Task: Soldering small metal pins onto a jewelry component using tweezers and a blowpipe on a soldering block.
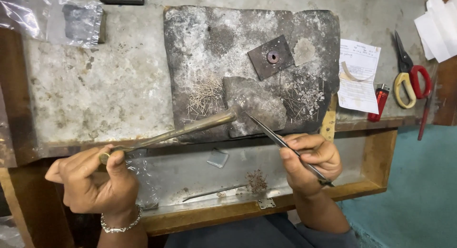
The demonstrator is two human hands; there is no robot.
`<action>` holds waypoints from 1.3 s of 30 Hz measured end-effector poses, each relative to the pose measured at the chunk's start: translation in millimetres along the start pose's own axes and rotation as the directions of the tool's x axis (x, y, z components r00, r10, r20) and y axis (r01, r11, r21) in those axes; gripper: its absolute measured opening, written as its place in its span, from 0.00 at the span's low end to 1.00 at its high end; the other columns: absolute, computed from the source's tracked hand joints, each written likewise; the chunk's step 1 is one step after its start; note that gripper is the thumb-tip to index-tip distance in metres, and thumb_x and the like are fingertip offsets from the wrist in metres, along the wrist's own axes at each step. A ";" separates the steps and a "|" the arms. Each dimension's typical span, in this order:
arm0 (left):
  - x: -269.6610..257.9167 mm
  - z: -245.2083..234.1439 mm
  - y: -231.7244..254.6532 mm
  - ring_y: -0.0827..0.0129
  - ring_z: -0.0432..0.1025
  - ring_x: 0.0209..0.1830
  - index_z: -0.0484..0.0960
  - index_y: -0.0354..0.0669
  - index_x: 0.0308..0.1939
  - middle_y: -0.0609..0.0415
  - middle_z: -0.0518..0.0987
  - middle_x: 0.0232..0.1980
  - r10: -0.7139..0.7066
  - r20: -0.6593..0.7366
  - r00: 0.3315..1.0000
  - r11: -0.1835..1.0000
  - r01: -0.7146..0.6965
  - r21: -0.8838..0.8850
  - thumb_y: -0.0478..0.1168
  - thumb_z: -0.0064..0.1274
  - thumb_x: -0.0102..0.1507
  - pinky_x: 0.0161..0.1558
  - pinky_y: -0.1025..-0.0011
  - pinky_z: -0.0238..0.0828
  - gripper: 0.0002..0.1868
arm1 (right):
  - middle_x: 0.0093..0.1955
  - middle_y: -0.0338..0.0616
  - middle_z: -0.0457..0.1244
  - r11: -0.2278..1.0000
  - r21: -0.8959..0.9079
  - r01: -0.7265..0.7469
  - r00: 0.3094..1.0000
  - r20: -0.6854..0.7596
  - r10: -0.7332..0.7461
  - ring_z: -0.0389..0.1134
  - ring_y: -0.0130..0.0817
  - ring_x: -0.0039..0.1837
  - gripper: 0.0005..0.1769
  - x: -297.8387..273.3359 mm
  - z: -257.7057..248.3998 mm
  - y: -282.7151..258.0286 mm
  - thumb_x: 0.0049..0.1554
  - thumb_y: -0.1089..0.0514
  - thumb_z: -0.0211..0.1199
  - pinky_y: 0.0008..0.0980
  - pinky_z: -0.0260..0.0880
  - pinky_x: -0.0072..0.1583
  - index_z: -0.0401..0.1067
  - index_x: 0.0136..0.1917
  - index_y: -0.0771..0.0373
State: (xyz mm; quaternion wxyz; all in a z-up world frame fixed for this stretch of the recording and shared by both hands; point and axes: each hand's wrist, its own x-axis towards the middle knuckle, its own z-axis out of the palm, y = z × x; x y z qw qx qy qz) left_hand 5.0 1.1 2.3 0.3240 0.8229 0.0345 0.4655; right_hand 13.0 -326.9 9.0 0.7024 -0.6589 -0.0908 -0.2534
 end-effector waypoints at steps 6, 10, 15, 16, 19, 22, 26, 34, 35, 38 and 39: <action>-1.5 0.8 1.4 0.63 0.69 0.32 0.75 0.31 0.36 0.46 0.79 0.33 -0.002 0.013 1.000 1.000 0.001 0.021 0.44 0.57 0.70 0.54 0.63 0.52 0.17 | 0.46 0.52 0.68 0.987 0.104 -0.126 0.990 -0.056 0.132 0.75 0.40 0.49 0.18 1.0 -7.9 14.4 0.53 0.74 0.68 0.45 0.85 0.52 0.62 0.43 0.57; -2.3 0.4 0.7 0.62 0.69 0.33 0.76 0.31 0.38 0.45 0.79 0.34 -0.005 0.024 1.000 1.000 0.004 0.029 0.44 0.57 0.70 0.54 0.63 0.53 0.17 | 0.46 0.51 0.68 0.981 0.132 -0.146 0.986 -0.057 0.154 0.74 0.38 0.51 0.17 0.4 -11.7 20.5 0.53 0.75 0.66 0.47 0.86 0.50 0.65 0.45 0.57; -4.3 1.0 -4.0 0.62 0.70 0.32 0.75 0.31 0.38 0.45 0.80 0.33 0.012 0.031 0.999 1.000 -0.012 0.012 0.44 0.58 0.70 0.55 0.63 0.52 0.16 | 0.47 0.51 0.69 0.972 0.187 -0.140 0.985 -0.070 0.156 0.75 0.37 0.51 0.17 -1.4 -15.9 26.1 0.54 0.76 0.66 0.48 0.85 0.51 0.68 0.46 0.57; -3.7 1.6 -3.4 0.62 0.70 0.32 0.75 0.31 0.38 0.45 0.80 0.33 0.011 0.030 0.999 1.000 -0.011 0.011 0.44 0.58 0.70 0.55 0.63 0.52 0.16 | 0.47 0.51 0.69 0.972 0.186 -0.140 0.985 -0.069 0.155 0.75 0.37 0.51 0.17 -1.3 -15.8 26.7 0.54 0.76 0.66 0.48 0.85 0.51 0.68 0.46 0.57; -3.5 2.5 -3.0 0.63 0.69 0.31 0.75 0.31 0.36 0.46 0.79 0.32 0.009 0.037 0.999 1.000 -0.010 0.012 0.43 0.57 0.70 0.54 0.64 0.51 0.17 | 0.46 0.50 0.69 0.975 0.168 -0.144 0.985 -0.071 0.157 0.74 0.37 0.51 0.16 -1.8 -15.3 26.6 0.53 0.74 0.67 0.46 0.85 0.49 0.67 0.45 0.55; -4.6 2.3 -4.2 0.62 0.71 0.33 0.76 0.31 0.38 0.46 0.80 0.34 0.006 0.045 0.999 1.000 -0.007 0.010 0.44 0.57 0.70 0.54 0.65 0.52 0.16 | 0.46 0.49 0.68 0.975 0.154 -0.161 0.983 -0.059 0.171 0.74 0.37 0.50 0.16 -1.9 -13.6 24.3 0.54 0.74 0.68 0.46 0.86 0.49 0.68 0.45 0.55; -4.6 2.6 -3.7 0.63 0.69 0.31 0.76 0.32 0.36 0.46 0.79 0.32 0.001 0.041 0.999 1.000 -0.001 0.003 0.44 0.57 0.69 0.54 0.64 0.51 0.17 | 0.46 0.49 0.68 0.981 0.118 -0.152 0.984 -0.078 0.161 0.74 0.36 0.50 0.16 -1.8 -12.4 23.8 0.53 0.72 0.69 0.44 0.86 0.48 0.68 0.46 0.55; -4.3 1.1 -2.4 0.62 0.70 0.32 0.76 0.30 0.38 0.44 0.79 0.33 -0.026 0.055 0.998 1.000 0.026 0.003 0.44 0.58 0.69 0.56 0.63 0.51 0.17 | 0.47 0.50 0.69 0.977 0.129 -0.168 0.982 -0.062 0.177 0.74 0.35 0.51 0.16 -2.7 -14.7 23.9 0.54 0.73 0.69 0.44 0.86 0.49 0.69 0.47 0.55; -4.1 1.6 -2.8 0.62 0.70 0.32 0.76 0.31 0.38 0.44 0.79 0.33 -0.018 0.049 0.999 1.000 0.018 0.002 0.44 0.58 0.69 0.55 0.64 0.51 0.17 | 0.46 0.50 0.69 0.976 0.130 -0.172 0.981 -0.071 0.182 0.74 0.35 0.51 0.16 -3.2 -15.1 24.6 0.53 0.73 0.69 0.45 0.86 0.48 0.69 0.46 0.55; -3.4 2.1 -1.6 0.61 0.70 0.31 0.76 0.31 0.38 0.44 0.79 0.33 -0.011 0.047 0.999 1.000 0.010 0.006 0.45 0.58 0.70 0.55 0.63 0.51 0.17 | 0.46 0.50 0.68 0.977 0.120 -0.177 0.980 -0.074 0.186 0.74 0.35 0.51 0.16 -3.4 -15.5 24.3 0.54 0.72 0.70 0.44 0.86 0.48 0.69 0.46 0.55; -2.8 2.0 -0.8 0.61 0.70 0.31 0.76 0.31 0.38 0.44 0.79 0.33 -0.010 0.047 0.999 1.000 0.009 0.011 0.45 0.57 0.70 0.55 0.63 0.51 0.17 | 0.46 0.49 0.68 0.978 0.110 -0.175 0.981 -0.067 0.183 0.75 0.35 0.50 0.16 -3.0 -15.4 23.7 0.54 0.72 0.69 0.43 0.86 0.48 0.68 0.46 0.55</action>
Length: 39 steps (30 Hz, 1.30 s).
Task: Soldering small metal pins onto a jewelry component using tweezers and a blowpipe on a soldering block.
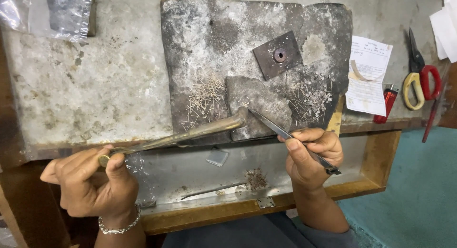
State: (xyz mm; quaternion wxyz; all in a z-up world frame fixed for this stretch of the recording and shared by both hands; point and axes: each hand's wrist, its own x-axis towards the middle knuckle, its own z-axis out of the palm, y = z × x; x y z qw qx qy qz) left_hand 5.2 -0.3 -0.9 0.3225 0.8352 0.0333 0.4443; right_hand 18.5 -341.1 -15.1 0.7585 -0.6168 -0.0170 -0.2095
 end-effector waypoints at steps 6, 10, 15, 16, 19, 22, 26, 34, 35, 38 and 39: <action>-1.6 1.1 -5.7 0.61 0.71 0.31 0.76 0.30 0.37 0.44 0.79 0.32 0.028 -0.019 0.999 1.000 -0.028 -0.014 0.45 0.58 0.69 0.54 0.64 0.52 0.18 | 0.47 0.50 0.69 1.000 0.031 0.001 1.000 0.002 -0.001 0.75 0.35 0.51 0.15 1.3 2.0 -1.0 0.53 0.73 0.70 0.44 0.86 0.49 0.70 0.46 0.57; 0.2 0.7 -2.4 0.60 0.70 0.31 0.76 0.31 0.37 0.44 0.79 0.32 0.030 -0.024 0.999 1.000 -0.030 -0.005 0.44 0.58 0.69 0.53 0.64 0.52 0.17 | 0.46 0.50 0.68 1.000 0.005 0.003 1.000 0.006 -0.003 0.75 0.36 0.50 0.16 0.3 0.4 -0.3 0.54 0.73 0.69 0.43 0.86 0.48 0.68 0.46 0.56; 0.2 0.3 -1.4 0.59 0.70 0.31 0.76 0.29 0.37 0.43 0.79 0.32 0.015 -0.018 1.000 1.000 -0.015 0.001 0.45 0.58 0.69 0.54 0.62 0.52 0.18 | 0.47 0.51 0.68 1.000 0.013 0.004 1.000 0.010 -0.005 0.75 0.37 0.51 0.16 -0.5 -1.3 0.9 0.54 0.73 0.69 0.44 0.86 0.50 0.69 0.47 0.56; -0.1 0.1 -0.7 0.59 0.70 0.31 0.76 0.29 0.37 0.43 0.79 0.32 0.014 -0.017 1.000 1.000 -0.014 0.002 0.45 0.58 0.69 0.54 0.62 0.52 0.18 | 0.47 0.51 0.68 1.000 0.012 0.003 1.000 0.010 -0.003 0.75 0.37 0.51 0.16 -1.0 -1.6 0.3 0.54 0.73 0.69 0.44 0.86 0.50 0.69 0.47 0.56; 0.4 0.6 -0.2 0.60 0.70 0.30 0.76 0.30 0.36 0.43 0.79 0.32 0.007 -0.023 1.000 1.000 -0.007 0.005 0.45 0.57 0.69 0.54 0.62 0.52 0.18 | 0.47 0.51 0.68 0.999 0.030 -0.012 1.000 0.015 0.011 0.75 0.37 0.51 0.16 -0.8 -1.4 -0.1 0.54 0.74 0.68 0.46 0.86 0.50 0.68 0.47 0.57; -0.5 -0.2 -1.7 0.59 0.70 0.32 0.77 0.29 0.37 0.42 0.79 0.33 0.000 -0.014 1.000 1.000 0.000 -0.004 0.45 0.58 0.69 0.55 0.62 0.52 0.19 | 0.47 0.51 0.68 1.000 0.017 -0.007 1.000 0.003 0.007 0.75 0.36 0.51 0.16 -0.7 -1.7 0.4 0.54 0.73 0.69 0.46 0.86 0.50 0.68 0.46 0.57; -1.3 -0.6 -4.1 0.60 0.70 0.31 0.76 0.29 0.37 0.43 0.79 0.32 0.026 -0.017 1.000 1.000 -0.026 -0.002 0.44 0.59 0.69 0.54 0.63 0.52 0.18 | 0.47 0.51 0.68 1.000 0.019 -0.005 1.000 0.014 0.004 0.75 0.37 0.52 0.16 -0.7 -1.8 -0.1 0.54 0.74 0.69 0.45 0.86 0.50 0.68 0.47 0.57; -0.3 -0.6 -2.3 0.62 0.69 0.30 0.76 0.30 0.37 0.44 0.79 0.32 0.023 -0.010 1.000 1.000 -0.023 -0.012 0.44 0.58 0.69 0.54 0.63 0.51 0.17 | 0.47 0.50 0.69 1.000 0.021 -0.001 1.000 0.014 0.001 0.75 0.36 0.51 0.16 -0.1 -0.3 -1.3 0.54 0.73 0.69 0.44 0.86 0.50 0.68 0.47 0.57; -0.8 -0.3 -2.8 0.61 0.69 0.31 0.76 0.30 0.37 0.44 0.79 0.32 0.022 -0.015 1.000 1.000 -0.023 -0.011 0.44 0.59 0.69 0.54 0.63 0.51 0.17 | 0.47 0.50 0.68 1.000 0.018 -0.005 1.000 0.007 0.005 0.74 0.36 0.51 0.16 -0.2 -0.2 -1.2 0.54 0.73 0.69 0.45 0.86 0.49 0.68 0.46 0.56; -0.6 -0.5 -2.6 0.61 0.70 0.31 0.76 0.29 0.37 0.43 0.79 0.32 0.019 -0.014 1.000 1.000 -0.019 -0.005 0.43 0.59 0.69 0.54 0.63 0.52 0.17 | 0.47 0.50 0.68 1.000 0.019 -0.005 1.000 0.006 0.004 0.74 0.36 0.52 0.16 0.4 -0.1 -0.9 0.54 0.73 0.69 0.45 0.86 0.49 0.68 0.46 0.56; -0.6 -1.0 -2.3 0.60 0.70 0.31 0.77 0.28 0.37 0.43 0.79 0.32 0.016 -0.008 1.000 1.000 -0.016 -0.001 0.42 0.59 0.69 0.55 0.63 0.52 0.17 | 0.47 0.50 0.68 1.000 0.021 0.000 1.000 0.012 0.000 0.74 0.36 0.52 0.16 0.2 -0.4 -1.0 0.54 0.73 0.69 0.45 0.86 0.49 0.68 0.46 0.57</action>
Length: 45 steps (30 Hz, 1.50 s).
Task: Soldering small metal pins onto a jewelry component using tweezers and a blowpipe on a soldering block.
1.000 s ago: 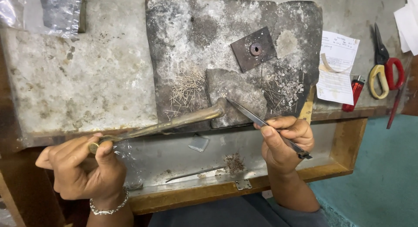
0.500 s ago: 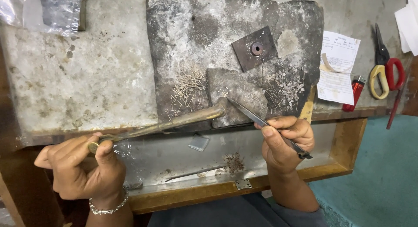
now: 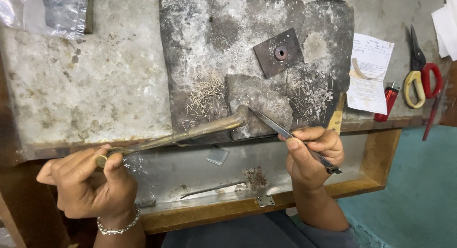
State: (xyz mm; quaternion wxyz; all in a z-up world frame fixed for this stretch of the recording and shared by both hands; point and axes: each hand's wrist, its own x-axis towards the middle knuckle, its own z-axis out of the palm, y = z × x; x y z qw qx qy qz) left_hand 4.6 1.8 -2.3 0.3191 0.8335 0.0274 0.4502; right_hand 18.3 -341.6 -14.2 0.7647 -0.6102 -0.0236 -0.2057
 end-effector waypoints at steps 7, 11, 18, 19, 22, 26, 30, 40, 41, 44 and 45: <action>0.4 1.4 0.8 0.61 0.70 0.31 0.77 0.29 0.36 0.43 0.79 0.32 -0.008 -0.018 1.000 1.000 0.008 -0.003 0.45 0.59 0.68 0.54 0.63 0.51 0.18 | 0.48 0.50 0.69 1.000 0.005 0.009 1.000 0.019 -0.009 0.75 0.36 0.53 0.16 1.0 0.6 -0.7 0.54 0.74 0.68 0.44 0.86 0.50 0.68 0.47 0.56; -1.0 -0.3 -0.6 0.60 0.70 0.31 0.77 0.28 0.36 0.42 0.79 0.33 -0.001 0.006 1.000 1.000 0.002 -0.004 0.43 0.59 0.69 0.55 0.63 0.52 0.18 | 0.47 0.49 0.69 1.000 0.002 -0.001 1.000 0.000 0.001 0.75 0.36 0.51 0.16 -0.2 -0.4 -0.3 0.54 0.74 0.69 0.44 0.86 0.50 0.69 0.47 0.56; -2.1 -0.9 -2.2 0.60 0.70 0.32 0.78 0.27 0.37 0.42 0.79 0.33 0.004 0.008 1.000 1.000 -0.004 -0.009 0.40 0.61 0.68 0.55 0.63 0.51 0.16 | 0.47 0.50 0.68 1.000 0.005 0.004 1.000 0.009 -0.004 0.74 0.37 0.51 0.16 0.0 -1.4 0.1 0.54 0.73 0.69 0.46 0.86 0.50 0.68 0.47 0.56; -1.7 -1.0 -1.0 0.60 0.70 0.32 0.78 0.27 0.37 0.42 0.79 0.33 0.005 0.009 1.000 1.000 -0.005 -0.009 0.40 0.61 0.68 0.55 0.63 0.51 0.16 | 0.47 0.50 0.68 1.000 0.005 0.003 1.000 0.008 -0.003 0.74 0.37 0.51 0.16 -0.4 -1.3 0.0 0.54 0.73 0.69 0.46 0.86 0.50 0.68 0.47 0.56; -0.3 -0.1 0.3 0.59 0.70 0.31 0.77 0.27 0.36 0.41 0.79 0.33 0.000 0.004 1.000 1.000 0.000 -0.003 0.43 0.59 0.69 0.55 0.63 0.52 0.18 | 0.47 0.50 0.68 1.000 0.008 -0.001 1.000 -0.005 0.001 0.74 0.38 0.51 0.16 0.4 -1.1 0.2 0.53 0.73 0.69 0.46 0.86 0.49 0.68 0.46 0.56; -2.3 0.8 -3.5 0.60 0.70 0.31 0.78 0.29 0.37 0.43 0.79 0.32 0.016 -0.006 1.000 1.000 -0.016 -0.005 0.44 0.59 0.68 0.54 0.63 0.52 0.18 | 0.47 0.50 0.69 1.000 0.004 0.007 1.000 0.019 -0.007 0.75 0.37 0.51 0.15 0.6 -1.8 0.1 0.54 0.73 0.69 0.45 0.86 0.50 0.69 0.47 0.57; -1.0 0.9 1.3 0.60 0.70 0.31 0.78 0.29 0.36 0.42 0.79 0.32 -0.013 -0.007 1.000 1.000 0.013 -0.013 0.44 0.59 0.68 0.56 0.63 0.51 0.18 | 0.47 0.49 0.68 1.000 -0.008 -0.002 1.000 -0.002 0.002 0.74 0.36 0.51 0.15 -0.1 1.0 -1.1 0.54 0.73 0.69 0.43 0.86 0.49 0.69 0.46 0.55; 0.8 -5.9 -1.5 0.56 0.72 0.34 0.74 0.30 0.36 0.41 0.79 0.33 -0.053 -0.039 0.998 0.999 0.053 0.007 0.42 0.60 0.71 0.60 0.59 0.54 0.18 | 0.46 0.49 0.69 1.000 0.003 -0.022 1.000 -0.019 0.022 0.74 0.36 0.50 0.16 2.1 -9.7 -1.0 0.53 0.72 0.70 0.47 0.85 0.48 0.66 0.45 0.55; 0.9 -5.9 -1.5 0.57 0.71 0.34 0.74 0.31 0.36 0.42 0.78 0.33 -0.052 -0.044 0.998 0.999 0.051 -0.006 0.42 0.60 0.70 0.59 0.60 0.54 0.17 | 0.47 0.48 0.69 1.000 0.029 -0.007 1.000 0.000 0.008 0.75 0.36 0.51 0.16 4.0 -13.5 -1.1 0.53 0.73 0.69 0.43 0.84 0.52 0.68 0.46 0.55; 1.0 -7.6 -1.2 0.57 0.70 0.33 0.74 0.31 0.36 0.42 0.78 0.33 -0.043 -0.040 0.998 0.999 0.042 -0.009 0.42 0.59 0.70 0.57 0.61 0.54 0.17 | 0.48 0.48 0.69 0.996 0.083 -0.022 1.000 0.015 0.020 0.74 0.39 0.50 0.16 6.8 -26.1 -5.2 0.54 0.75 0.65 0.43 0.83 0.56 0.69 0.46 0.55; 1.3 -7.6 -1.0 0.57 0.70 0.33 0.74 0.30 0.36 0.42 0.78 0.32 -0.035 -0.035 0.999 0.999 0.035 0.000 0.43 0.59 0.71 0.57 0.61 0.55 0.18 | 0.47 0.48 0.69 0.993 0.111 -0.048 0.999 0.017 0.047 0.74 0.42 0.47 0.17 8.3 -30.7 -6.9 0.54 0.76 0.63 0.47 0.83 0.56 0.68 0.46 0.55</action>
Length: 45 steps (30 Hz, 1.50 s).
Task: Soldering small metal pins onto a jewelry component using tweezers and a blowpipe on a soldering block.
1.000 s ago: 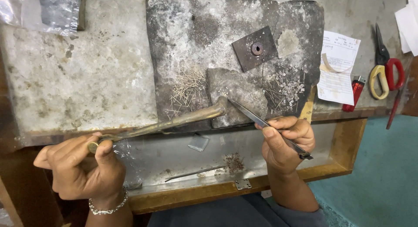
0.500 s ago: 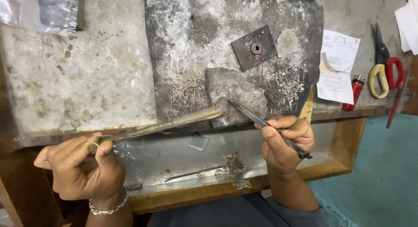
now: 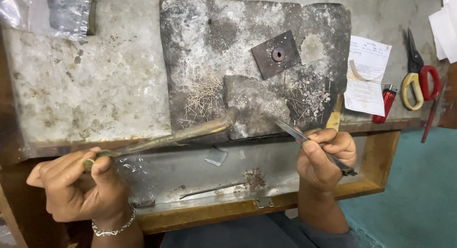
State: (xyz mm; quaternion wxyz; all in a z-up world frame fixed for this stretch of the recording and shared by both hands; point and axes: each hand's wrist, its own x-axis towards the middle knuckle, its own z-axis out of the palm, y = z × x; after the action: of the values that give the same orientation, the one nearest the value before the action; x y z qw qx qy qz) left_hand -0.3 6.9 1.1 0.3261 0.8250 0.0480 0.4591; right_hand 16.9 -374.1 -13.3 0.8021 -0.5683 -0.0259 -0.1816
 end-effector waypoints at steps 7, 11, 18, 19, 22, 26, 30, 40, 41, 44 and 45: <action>0.1 0.7 2.9 0.56 0.71 0.33 0.74 0.29 0.36 0.40 0.79 0.33 0.012 0.010 1.000 1.000 -0.012 0.003 0.41 0.60 0.71 0.60 0.59 0.54 0.17 | 0.47 0.48 0.69 0.997 -0.070 0.014 1.000 -0.026 -0.016 0.74 0.39 0.47 0.15 5.3 -7.1 -2.2 0.55 0.75 0.65 0.38 0.84 0.52 0.69 0.46 0.56; -0.7 0.6 3.0 0.56 0.71 0.33 0.73 0.30 0.36 0.40 0.79 0.33 0.004 0.007 1.000 1.000 -0.004 -0.012 0.39 0.60 0.71 0.61 0.58 0.54 0.16 | 0.45 0.48 0.68 0.991 -0.135 0.019 0.997 -0.067 -0.028 0.74 0.37 0.49 0.16 4.2 -5.9 -0.9 0.53 0.73 0.67 0.37 0.84 0.49 0.67 0.45 0.56; -1.2 0.9 5.1 0.57 0.70 0.34 0.73 0.31 0.36 0.41 0.79 0.33 -0.007 0.007 1.000 1.000 0.007 -0.010 0.41 0.60 0.71 0.60 0.59 0.54 0.17 | 0.46 0.51 0.69 0.973 -0.231 0.022 0.995 -0.092 -0.044 0.75 0.35 0.48 0.17 2.7 -3.4 -0.2 0.52 0.72 0.70 0.32 0.84 0.50 0.66 0.45 0.57; -1.3 0.8 4.5 0.57 0.70 0.34 0.73 0.31 0.36 0.41 0.79 0.33 -0.006 0.006 1.000 1.000 0.006 -0.011 0.41 0.60 0.71 0.60 0.59 0.54 0.17 | 0.46 0.51 0.69 0.973 -0.230 0.024 0.995 -0.092 -0.046 0.75 0.35 0.48 0.17 3.1 -3.0 -0.5 0.52 0.72 0.70 0.32 0.84 0.50 0.66 0.45 0.57; -2.1 0.2 3.3 0.57 0.70 0.34 0.73 0.30 0.36 0.41 0.79 0.33 0.000 0.012 1.000 1.000 0.000 -0.010 0.40 0.60 0.71 0.58 0.60 0.54 0.17 | 0.47 0.52 0.69 0.975 -0.222 0.024 0.997 -0.069 -0.040 0.75 0.36 0.48 0.17 2.7 -4.4 -0.6 0.52 0.72 0.71 0.33 0.84 0.52 0.66 0.46 0.57; -2.0 0.9 3.4 0.56 0.71 0.34 0.74 0.30 0.36 0.40 0.79 0.33 -0.001 0.012 1.000 1.000 0.001 -0.013 0.40 0.61 0.71 0.60 0.59 0.54 0.17 | 0.50 0.50 0.69 0.988 -0.146 0.042 0.999 -0.002 -0.042 0.75 0.37 0.54 0.18 5.6 0.0 -5.1 0.52 0.71 0.71 0.38 0.81 0.61 0.67 0.47 0.56; -2.3 1.0 3.7 0.55 0.70 0.35 0.75 0.28 0.36 0.39 0.79 0.34 0.000 0.011 1.000 1.000 0.000 -0.020 0.37 0.62 0.71 0.59 0.58 0.54 0.16 | 0.50 0.48 0.68 1.000 -0.001 0.031 0.991 0.128 -0.031 0.73 0.41 0.56 0.18 10.3 7.2 -16.8 0.53 0.75 0.68 0.54 0.80 0.67 0.67 0.47 0.56; -2.1 3.4 5.3 0.57 0.71 0.33 0.75 0.29 0.37 0.42 0.78 0.33 0.021 -0.007 1.000 0.999 -0.022 -0.041 0.38 0.62 0.70 0.58 0.60 0.54 0.16 | 0.49 0.52 0.68 0.998 -0.059 0.038 0.986 0.166 -0.027 0.73 0.38 0.57 0.18 10.5 7.7 -24.3 0.52 0.77 0.67 0.53 0.79 0.70 0.69 0.46 0.57; -1.7 3.3 7.0 0.57 0.70 0.33 0.74 0.29 0.37 0.41 0.78 0.33 0.005 0.002 1.000 0.999 -0.005 -0.041 0.37 0.62 0.70 0.59 0.59 0.53 0.15 | 0.49 0.51 0.68 0.997 -0.061 0.038 0.984 0.177 -0.027 0.73 0.38 0.58 0.18 11.1 7.9 -24.8 0.52 0.77 0.67 0.53 0.79 0.70 0.69 0.46 0.57; -2.0 3.4 5.5 0.56 0.71 0.33 0.74 0.29 0.37 0.41 0.78 0.33 0.001 0.004 1.000 0.999 -0.001 -0.046 0.37 0.62 0.70 0.60 0.58 0.53 0.15 | 0.49 0.51 0.68 0.997 -0.073 0.036 0.984 0.175 -0.023 0.73 0.38 0.58 0.18 12.6 9.4 -25.5 0.52 0.77 0.67 0.53 0.79 0.70 0.68 0.46 0.57; -2.7 3.4 4.0 0.56 0.72 0.33 0.75 0.29 0.37 0.41 0.79 0.33 0.011 -0.001 1.000 0.999 -0.011 -0.048 0.36 0.62 0.70 0.61 0.59 0.53 0.15 | 0.48 0.51 0.68 0.996 -0.083 0.030 0.987 0.162 -0.016 0.73 0.38 0.57 0.18 12.8 9.9 -25.8 0.51 0.77 0.68 0.52 0.80 0.69 0.68 0.45 0.58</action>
State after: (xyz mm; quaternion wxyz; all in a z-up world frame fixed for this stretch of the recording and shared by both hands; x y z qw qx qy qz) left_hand 0.0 1.1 0.2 0.3434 0.8170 0.0322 0.4622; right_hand 22.2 -375.8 16.7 0.7704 -0.6143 -0.0895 -0.1451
